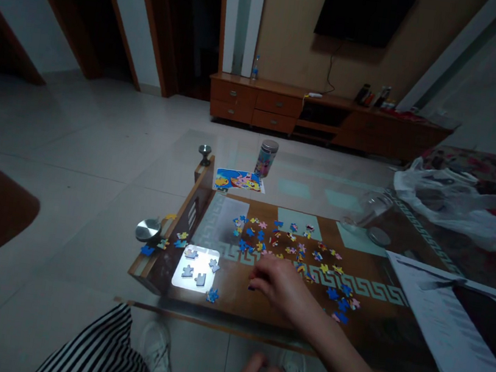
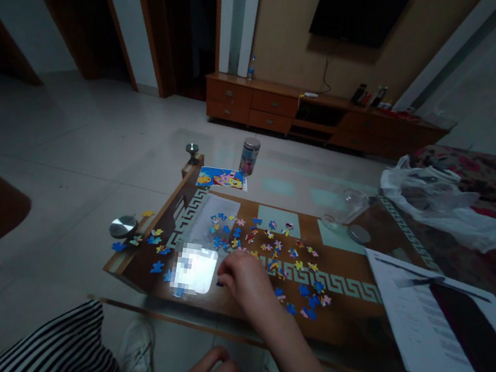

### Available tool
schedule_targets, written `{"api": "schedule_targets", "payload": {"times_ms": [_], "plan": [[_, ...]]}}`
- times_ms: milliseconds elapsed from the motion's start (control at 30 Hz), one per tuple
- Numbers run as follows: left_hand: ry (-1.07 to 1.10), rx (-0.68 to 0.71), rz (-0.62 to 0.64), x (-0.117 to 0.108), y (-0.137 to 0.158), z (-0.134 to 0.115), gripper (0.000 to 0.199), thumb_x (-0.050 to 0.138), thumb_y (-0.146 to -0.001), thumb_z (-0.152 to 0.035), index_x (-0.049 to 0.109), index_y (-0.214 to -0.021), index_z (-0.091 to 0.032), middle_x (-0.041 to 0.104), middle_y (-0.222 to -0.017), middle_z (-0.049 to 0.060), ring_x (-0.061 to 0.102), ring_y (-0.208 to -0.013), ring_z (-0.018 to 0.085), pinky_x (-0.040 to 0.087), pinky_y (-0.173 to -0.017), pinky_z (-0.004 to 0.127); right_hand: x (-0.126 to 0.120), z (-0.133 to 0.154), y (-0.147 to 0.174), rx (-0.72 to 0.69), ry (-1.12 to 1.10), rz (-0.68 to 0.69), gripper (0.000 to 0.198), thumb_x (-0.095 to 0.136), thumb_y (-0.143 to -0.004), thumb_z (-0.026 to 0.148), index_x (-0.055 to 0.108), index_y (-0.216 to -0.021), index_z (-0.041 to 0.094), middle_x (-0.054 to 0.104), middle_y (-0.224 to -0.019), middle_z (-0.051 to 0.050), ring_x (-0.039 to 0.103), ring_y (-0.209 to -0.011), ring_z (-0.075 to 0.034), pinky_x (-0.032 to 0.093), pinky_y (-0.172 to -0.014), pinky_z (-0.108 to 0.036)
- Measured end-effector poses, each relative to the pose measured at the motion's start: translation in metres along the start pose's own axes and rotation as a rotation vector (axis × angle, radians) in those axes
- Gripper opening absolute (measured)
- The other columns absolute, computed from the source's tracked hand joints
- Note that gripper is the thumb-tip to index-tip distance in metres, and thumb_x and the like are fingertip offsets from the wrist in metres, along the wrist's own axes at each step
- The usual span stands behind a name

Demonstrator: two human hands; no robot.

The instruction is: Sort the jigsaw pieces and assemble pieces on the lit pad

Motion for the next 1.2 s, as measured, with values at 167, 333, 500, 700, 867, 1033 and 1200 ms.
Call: {"api": "schedule_targets", "payload": {"times_ms": [167,333,500,700,867,1033,1200], "plan": [[-0.006,0.009,0.024,0.002,-0.002,-0.002,0.028,0.064,-0.084,-0.041,0.058,-0.066,-0.021,0.062,-0.058,-0.004,0.051,-0.062,0.015,0.034,-0.057,0.031,0.017,0.017,-0.009,0.012,-0.086,-0.015,0.013,0.066,-0.078,0.006,0.071,-0.074,0.017,0.071,-0.078,-0.005,0.063,-0.075,-0.018,0.044,-0.069,-0.028],[0.029,-0.029,0.024,0.003,-0.001,0.001,0.029,0.061,-0.087,-0.041,0.060,-0.067,-0.020,0.060,-0.056,-0.003,0.052,-0.062,0.015,0.035,-0.056,0.031,0.019,0.026,-0.016,-0.017,-0.155,-0.125,0.021,0.061,-0.080,0.005,0.072,-0.092,0.018,0.074,-0.096,-0.007,0.066,-0.091,-0.020,0.048,-0.083,-0.033],[0.044,-0.007,0.036,-0.003,0.001,0.001,0.029,0.063,-0.086,-0.040,0.059,-0.067,-0.018,0.063,-0.060,-0.006,0.055,-0.066,0.014,0.036,-0.063,0.030,-0.008,0.011,-0.005,-0.005,-0.152,-0.191,0.020,0.059,-0.081,0.005,0.071,-0.089,0.019,0.074,-0.092,-0.005,0.066,-0.086,-0.019,0.049,-0.081,-0.033],[0.092,-0.030,-0.044,-0.015,0.004,0.004,0.019,0.066,-0.084,-0.035,0.061,-0.074,-0.019,0.066,-0.070,-0.006,0.056,-0.073,0.014,0.039,-0.072,0.030,-0.060,-0.035,0.031,0.100,-0.132,-0.320,0.018,0.057,-0.083,0.010,0.071,-0.089,0.019,0.074,-0.091,-0.005,0.066,-0.086,-0.019,0.049,-0.081,-0.032],[0.110,-0.060,-0.074,-0.034,-0.002,0.010,0.018,0.062,-0.087,-0.028,0.057,-0.072,-0.020,0.065,-0.077,-0.005,0.055,-0.077,0.014,0.041,-0.074,0.030,-0.078,-0.077,0.067,0.234,-0.084,-0.328,0.016,0.057,-0.082,0.017,0.071,-0.090,0.018,0.074,-0.090,-0.007,0.067,-0.084,-0.021,0.050,-0.080,-0.034],[0.010,-0.088,-0.115,-0.052,-0.011,0.018,0.016,0.055,-0.091,-0.023,0.058,-0.076,-0.019,0.067,-0.087,-0.001,0.056,-0.082,0.016,0.044,-0.072,0.030,-0.081,-0.111,0.094,0.290,-0.057,-0.271,0.018,0.055,-0.082,0.021,0.072,-0.087,0.019,0.074,-0.088,-0.006,0.067,-0.080,-0.022,0.049,-0.073,-0.032],[-0.062,-0.181,-0.100,-0.058,-0.015,0.031,0.006,0.056,-0.088,-0.020,0.062,-0.089,-0.022,0.070,-0.104,0.003,0.061,-0.096,0.021,0.051,-0.077,0.035,-0.080,-0.127,0.102,0.309,0.034,-0.189,0.019,0.056,-0.083,0.028,0.072,-0.085,0.018,0.073,-0.083,-0.006,0.066,-0.075,-0.022,0.047,-0.070,-0.031]]}}
Point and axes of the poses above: each hand's wrist, its own y-axis away from the middle knuckle, its own x-axis out of the palm, z = x × y, the point moved 6 cm from there along -y, towards the middle knuckle
